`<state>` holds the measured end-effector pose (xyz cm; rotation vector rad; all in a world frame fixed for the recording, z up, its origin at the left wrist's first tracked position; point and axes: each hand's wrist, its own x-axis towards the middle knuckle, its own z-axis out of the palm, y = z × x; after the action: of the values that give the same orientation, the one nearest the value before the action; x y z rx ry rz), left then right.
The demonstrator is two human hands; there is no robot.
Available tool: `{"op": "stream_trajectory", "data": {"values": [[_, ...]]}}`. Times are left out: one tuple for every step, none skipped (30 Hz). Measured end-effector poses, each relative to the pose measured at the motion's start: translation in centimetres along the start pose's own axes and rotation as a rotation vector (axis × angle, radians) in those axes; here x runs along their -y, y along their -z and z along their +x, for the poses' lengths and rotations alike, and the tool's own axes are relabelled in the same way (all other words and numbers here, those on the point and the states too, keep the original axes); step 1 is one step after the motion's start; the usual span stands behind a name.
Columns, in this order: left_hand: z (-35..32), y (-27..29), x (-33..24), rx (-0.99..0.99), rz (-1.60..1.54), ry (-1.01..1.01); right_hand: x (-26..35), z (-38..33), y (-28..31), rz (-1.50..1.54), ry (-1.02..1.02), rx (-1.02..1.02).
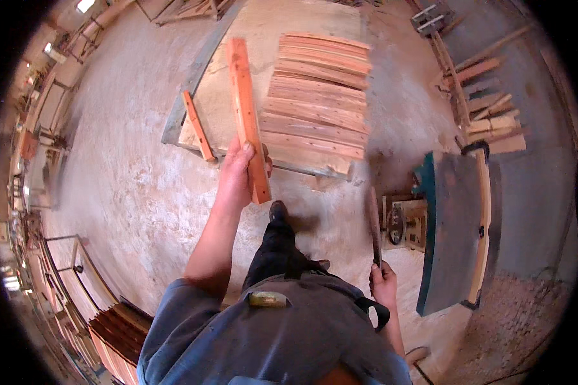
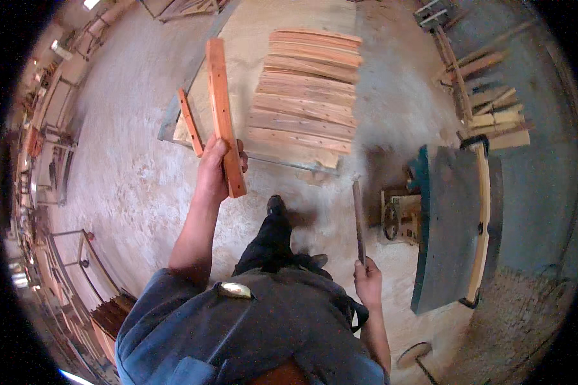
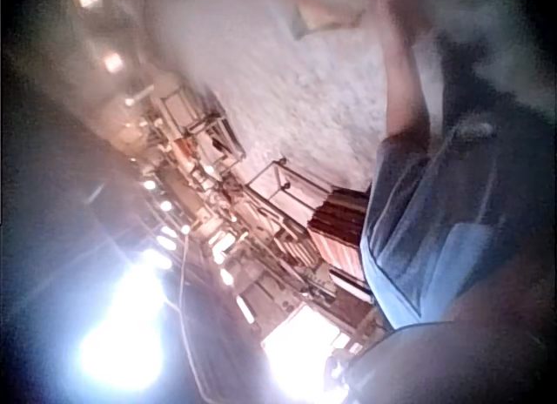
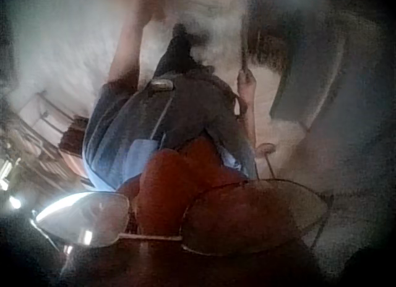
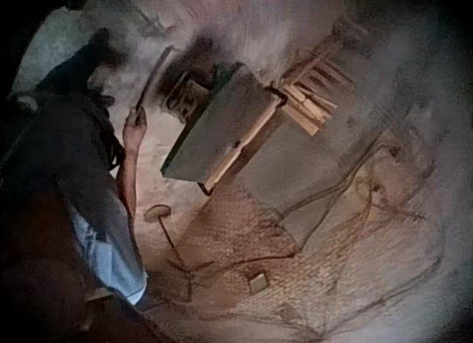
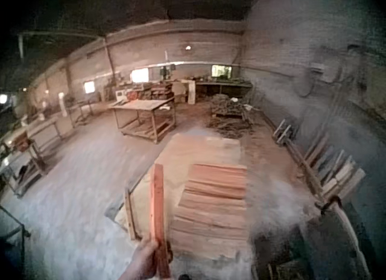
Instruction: The person files the edges of small wooden planks using a metal file. They repeatedly pick up planks from a table, file them on a workbench, and place them back on the table.
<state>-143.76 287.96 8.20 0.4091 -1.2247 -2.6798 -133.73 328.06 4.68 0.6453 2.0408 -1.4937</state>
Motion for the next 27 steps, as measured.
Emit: {"op": "stream_trajectory", "data": {"values": [[-0.8, -1.7, 0.7, -0.061, 0.011, 0.018, -1.4, -0.8, 1.6, 0.041, -0.006, -0.009], [-1.1, -2.3, 2.6, -0.042, -0.013, 0.019, -3.2, -1.5, 3.2, 0.093, -0.015, -0.02], [-2.0, -3.2, 3.7, 0.002, 0.009, 0.003, -4.9, -2.3, 4.6, 0.108, 0.001, -0.047], [-3.1, -4.1, 4.6, 0.046, 0.029, -0.013, -6.7, -3.0, 6.0, 0.122, 0.017, -0.074], [-4.0, -5.5, 5.9, 0.103, 0.047, -0.015, -8.7, -4.1, 7.2, 0.144, 0.027, -0.118], [-5.1, -6.8, 6.9, 0.103, 0.066, -0.004, -9.6, -5.2, 8.4, 0.191, 0.014, -0.144], [-6.1, -8.1, 7.7, 0.131, 0.088, 0.003, -11.3, -6.1, 9.5, 0.222, 0.006, -0.159], [-6.7, -9.7, 8.6, 0.173, 0.105, 0.011, -13.2, -7.0, 10.7, 0.259, 0.004, -0.187], [-7.3, -11.3, 9.6, 0.214, 0.119, 0.013, -14.7, -7.8, 11.8, 0.292, 0.007, -0.214], [-7.8, -12.8, 10.5, 0.235, 0.132, 0.025, -15.8, -8.7, 12.6, 0.308, 0.007, -0.249], [-8.1, -14.4, 11.5, 0.256, 0.149, 0.041, -16.8, -9.5, 13.3, 0.328, 0.003, -0.283], [-8.3, -15.6, 12.4, 0.269, 0.167, 0.054, -17.5, -9.8, 13.7, 0.344, -0.003, -0.31], [-8.3, -16.8, 13.1, 0.304, 0.193, 0.061, -18.2, -10.1, 14.2, 0.373, 0.002, -0.326], [-8.4, -18.0, 14.0, 0.342, 0.218, 0.073, -19.0, -10.6, 14.8, 0.403, 0.002, -0.346], [-8.6, -19.0, 14.7, 0.374, 0.245, 0.083, -19.7, -11.1, 15.3, 0.431, 0.002, -0.36], [-8.4, -19.6, 15.6, 0.367, 0.334, 0.049, -20.0, -11.5, 15.7, 0.459, 0.006, -0.387], [-7.8, -19.8, 16.9, 0.366, 0.421, 0.019, -20.0, -11.9, 16.0, 0.49, 0.006, -0.419], [-7.5, -20.6, 18.0, 0.368, 0.499, -0.007, -20.1, -12.4, 16.4, 0.515, 0.001, -0.461], [-7.5, -21.4, 18.7, 0.376, 0.698, -0.041, -20.3, -12.4, 16.7, 0.516, 0.004, -0.538], [-7.7, -22.9, 19.5, 0.398, 0.885, -0.073, -20.6, -12.4, 17.0, 0.511, -0.001, -0.633], [-7.8, -23.8, 20.2, 0.413, 1.07, -0.113, -20.5, -12.6, 17.5, 0.498, -0.011, -0.719], [-6.7, -23.5, 21.6, 0.554, 1.186, -0.355, -19.8, -12.6, 18.4, 0.515, -0.013, -0.747], [-6.8, -24.9, 22.3, 0.636, 1.361, -0.644, -18.7, -12.8, 19.7, 0.522, -0.028, -0.789], [-7.1, -26.0, 23.0, 0.704, 1.439, -0.704, -17.3, -13.2, 21.1, 0.46, -0.033, -0.804], [-7.3, -27.2, 23.5, 0.774, 1.516, -0.767, -15.6, -13.6, 22.5, 0.398, -0.045, -0.812], [-7.2, -28.1, 24.6, 0.867, 1.509, -0.851, -14.3, -13.1, 23.6, 0.504, 0.025, -0.854], [-7.2, -28.8, 25.8, 0.948, 1.498, -0.933, -13.3, -12.6, 24.8, 0.6, 0.101, -0.89]]}}
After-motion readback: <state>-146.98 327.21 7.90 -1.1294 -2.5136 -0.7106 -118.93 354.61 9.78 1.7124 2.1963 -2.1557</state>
